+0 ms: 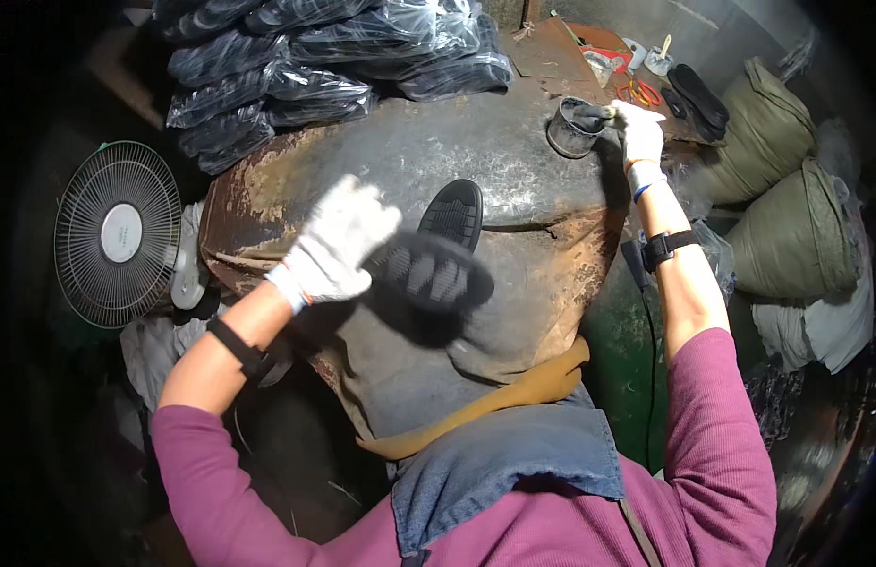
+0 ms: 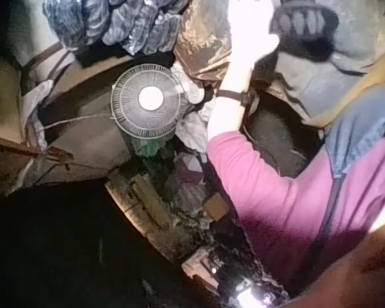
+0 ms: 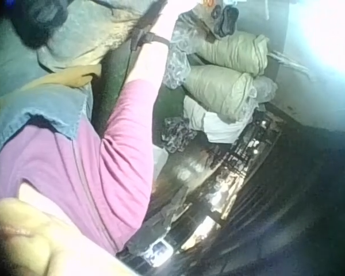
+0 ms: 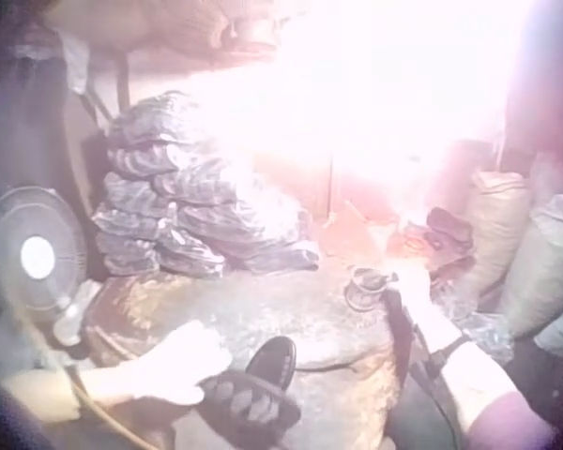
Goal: Applying adhesive glue onto shoe outsoles using a brush tool and packing them together.
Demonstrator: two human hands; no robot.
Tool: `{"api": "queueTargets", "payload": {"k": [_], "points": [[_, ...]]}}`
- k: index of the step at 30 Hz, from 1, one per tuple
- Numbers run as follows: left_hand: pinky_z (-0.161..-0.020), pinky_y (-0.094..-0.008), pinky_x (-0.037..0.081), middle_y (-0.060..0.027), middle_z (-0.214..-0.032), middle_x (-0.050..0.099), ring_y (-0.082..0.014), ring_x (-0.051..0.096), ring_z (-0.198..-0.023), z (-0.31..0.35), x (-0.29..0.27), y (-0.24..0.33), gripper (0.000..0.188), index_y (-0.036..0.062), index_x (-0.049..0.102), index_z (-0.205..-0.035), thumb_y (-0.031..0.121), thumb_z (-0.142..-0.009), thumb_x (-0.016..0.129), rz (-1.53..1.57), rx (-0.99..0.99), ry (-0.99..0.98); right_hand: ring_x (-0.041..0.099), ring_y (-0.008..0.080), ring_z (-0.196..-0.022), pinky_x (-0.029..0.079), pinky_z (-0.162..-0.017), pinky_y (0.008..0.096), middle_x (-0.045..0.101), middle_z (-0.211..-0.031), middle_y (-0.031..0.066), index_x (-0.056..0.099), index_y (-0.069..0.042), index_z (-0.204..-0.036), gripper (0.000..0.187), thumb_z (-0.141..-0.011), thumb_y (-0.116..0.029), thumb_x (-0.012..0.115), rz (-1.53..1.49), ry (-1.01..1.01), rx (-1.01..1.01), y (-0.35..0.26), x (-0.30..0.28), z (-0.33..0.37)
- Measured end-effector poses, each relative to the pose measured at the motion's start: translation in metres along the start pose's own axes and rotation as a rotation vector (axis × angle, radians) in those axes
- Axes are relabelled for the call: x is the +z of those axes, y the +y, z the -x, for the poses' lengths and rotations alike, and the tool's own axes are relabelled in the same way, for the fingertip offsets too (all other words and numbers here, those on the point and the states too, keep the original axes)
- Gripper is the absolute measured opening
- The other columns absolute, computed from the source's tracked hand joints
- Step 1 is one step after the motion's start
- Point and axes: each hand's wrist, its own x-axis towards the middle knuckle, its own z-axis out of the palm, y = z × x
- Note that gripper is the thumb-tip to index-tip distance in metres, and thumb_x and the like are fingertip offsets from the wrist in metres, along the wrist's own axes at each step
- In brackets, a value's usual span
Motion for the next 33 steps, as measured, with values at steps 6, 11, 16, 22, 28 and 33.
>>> {"api": "queueTargets", "payload": {"k": [6,11,16,22,28,33], "points": [[-0.105,-0.0394,0.047,-0.0184,-0.13,0.061,-0.0309,0.06,-0.119,0.028,0.007,0.003,0.059,0.0025,0.056,-0.144,0.015,-0.087,0.06,0.917,-0.605,0.429,0.07,0.0177,-0.097,0.056,-0.09,0.032,0.076,-0.104,0.0079,0.076,-0.001,-0.112,0.023,-0.092,-0.013,0.076,-0.718,0.139,0.125,0.035,-0.017,0.003],[-0.107,-0.0599,0.051,-0.0231,-0.137,0.065,-0.0425,0.066,-0.119,-0.005,0.011,0.071,0.055,-0.0041,0.056,-0.142,0.03,-0.099,0.056,2.537,-0.451,0.719,0.07,0.0171,-0.099,0.055,-0.091,0.029,0.076,-0.105,0.0084,0.075,0.0,-0.115,0.023,-0.092,-0.004,0.073,-0.959,-0.072,0.135,-0.153,-0.014,0.057],[-0.107,-0.0695,0.047,-0.0219,-0.149,0.057,-0.0513,0.059,-0.128,-0.011,0.026,0.12,0.069,-0.0006,0.047,-0.152,0.052,-0.106,0.042,2.777,-0.461,0.825,0.068,0.017,-0.1,0.056,-0.09,0.028,0.072,-0.113,0.0097,0.07,0.004,-0.116,0.02,-0.097,0.002,0.065,-1.625,-0.237,0.178,-0.235,0.023,0.089],[-0.108,-0.0686,0.046,-0.0331,-0.145,0.055,-0.0556,0.057,-0.128,0.011,0.04,0.134,0.074,0.0015,0.043,-0.155,0.058,-0.107,0.037,2.891,-0.443,0.656,0.071,0.023,-0.103,0.056,-0.093,0.0329,0.075,-0.116,0.0117,0.073,-0.007,-0.124,0.029,-0.1,-0.012,0.057,-0.419,-0.054,-0.29,-0.258,0.03,0.105],[-0.103,-0.0717,0.048,-0.031,-0.144,0.056,-0.0588,0.057,-0.124,0.016,0.031,0.137,0.072,0.0013,0.044,-0.154,0.057,-0.109,0.035,2.931,-0.497,0.609,0.073,0.0231,-0.095,0.058,-0.088,0.0326,0.076,-0.112,0.0072,0.074,-0.008,-0.119,0.027,-0.093,-0.006,0.065,-0.429,-0.097,-0.566,-0.275,0.016,0.134],[-0.104,-0.0664,0.049,-0.0241,-0.147,0.056,-0.0512,0.058,-0.127,0.003,0.038,0.143,0.068,0.0088,0.049,-0.151,0.059,-0.108,0.035,2.916,-0.309,0.768,0.07,0.0118,-0.101,0.055,-0.092,0.0267,0.078,-0.109,0.0054,0.076,-0.002,-0.112,0.02,-0.093,-0.007,0.074,-1.137,-0.604,0.114,-0.303,-0.023,0.184]]}}
